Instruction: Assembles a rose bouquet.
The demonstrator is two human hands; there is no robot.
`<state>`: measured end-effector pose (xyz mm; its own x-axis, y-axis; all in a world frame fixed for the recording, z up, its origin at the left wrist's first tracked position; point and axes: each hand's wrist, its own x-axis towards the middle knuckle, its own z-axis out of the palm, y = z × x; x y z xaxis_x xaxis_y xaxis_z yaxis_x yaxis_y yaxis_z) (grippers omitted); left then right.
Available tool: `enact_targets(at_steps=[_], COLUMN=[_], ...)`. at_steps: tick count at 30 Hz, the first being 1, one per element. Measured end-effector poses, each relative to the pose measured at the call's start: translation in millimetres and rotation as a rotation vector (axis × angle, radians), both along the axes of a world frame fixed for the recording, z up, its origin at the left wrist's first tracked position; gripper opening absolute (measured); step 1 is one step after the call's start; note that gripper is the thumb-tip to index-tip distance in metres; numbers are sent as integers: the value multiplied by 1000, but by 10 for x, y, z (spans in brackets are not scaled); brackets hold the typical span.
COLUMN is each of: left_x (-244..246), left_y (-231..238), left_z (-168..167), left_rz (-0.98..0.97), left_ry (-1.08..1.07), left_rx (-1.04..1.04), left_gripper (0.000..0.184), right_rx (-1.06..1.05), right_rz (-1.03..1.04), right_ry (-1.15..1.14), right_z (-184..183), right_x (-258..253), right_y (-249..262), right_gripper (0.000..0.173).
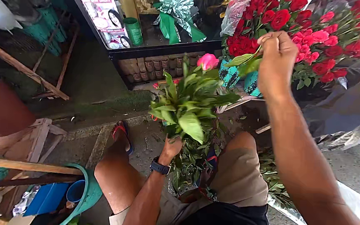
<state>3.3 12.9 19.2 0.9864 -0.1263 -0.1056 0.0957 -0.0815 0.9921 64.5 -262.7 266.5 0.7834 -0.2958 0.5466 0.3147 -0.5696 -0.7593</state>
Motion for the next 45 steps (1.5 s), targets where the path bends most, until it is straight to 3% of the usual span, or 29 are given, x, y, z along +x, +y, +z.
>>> enact_targets(at_steps=[2, 4, 5, 9, 13, 16, 18, 21, 26, 29, 30, 32, 34, 39, 45], left_x=[16, 37, 41, -10, -64, -19, -4, 16, 169, 159, 178, 300, 387, 465, 547], left_y=[102, 167, 190, 262, 213, 207, 169, 69, -6, 196, 259, 360, 429, 611, 650], left_z=[8, 0, -8, -56, -61, -154, -79, 97, 85, -23, -22, 3, 29, 92, 89], left_rz=[-23, -29, -32, -48, -25, -15, -26, -63, -54, 29, 72, 128, 160, 300, 379], left_ry=[-11, -112, -146, -183, -165, -136, -117, -95, 15, 84, 98, 117, 116, 57, 57], left_rx=[-42, -158, -189, -116, -9, 39, 82, 140, 22, 72, 53, -49, -147, -189, -175], left_gripper=[27, 25, 26, 27, 37, 34, 28, 21, 18, 16, 15, 10, 8, 9, 9], right_rx=[-256, -504, -558, -663, -1105, -1272, -1228, -882, -406, 50, 97, -52, -145, -45, -102], right_rz=[181, 227, 216, 302, 464, 544, 559, 488, 105, -109, -130, -85, -38, 24, 62], right_ry=[226, 374, 314, -109, -117, -18, -10, -58, -32, -62, -12, 319, 585, 779, 997], right_z=[214, 290, 273, 211, 147, 27, -114, -403, -850, -797, -845, -1114, -1646, -2829, -3621], right_x=[-373, -687, -793, -850, -525, -305, -192, -40, 209, 480, 523, 466, 419, 597, 1055], right_y=[-246, -304, -275, 104, 345, 374, 335, 329, 329, -275, -480, -713, -710, -89, 462], right_gripper=[28, 47, 48, 22, 24, 22, 18, 17, 20, 19, 19, 27, 42, 35, 36])
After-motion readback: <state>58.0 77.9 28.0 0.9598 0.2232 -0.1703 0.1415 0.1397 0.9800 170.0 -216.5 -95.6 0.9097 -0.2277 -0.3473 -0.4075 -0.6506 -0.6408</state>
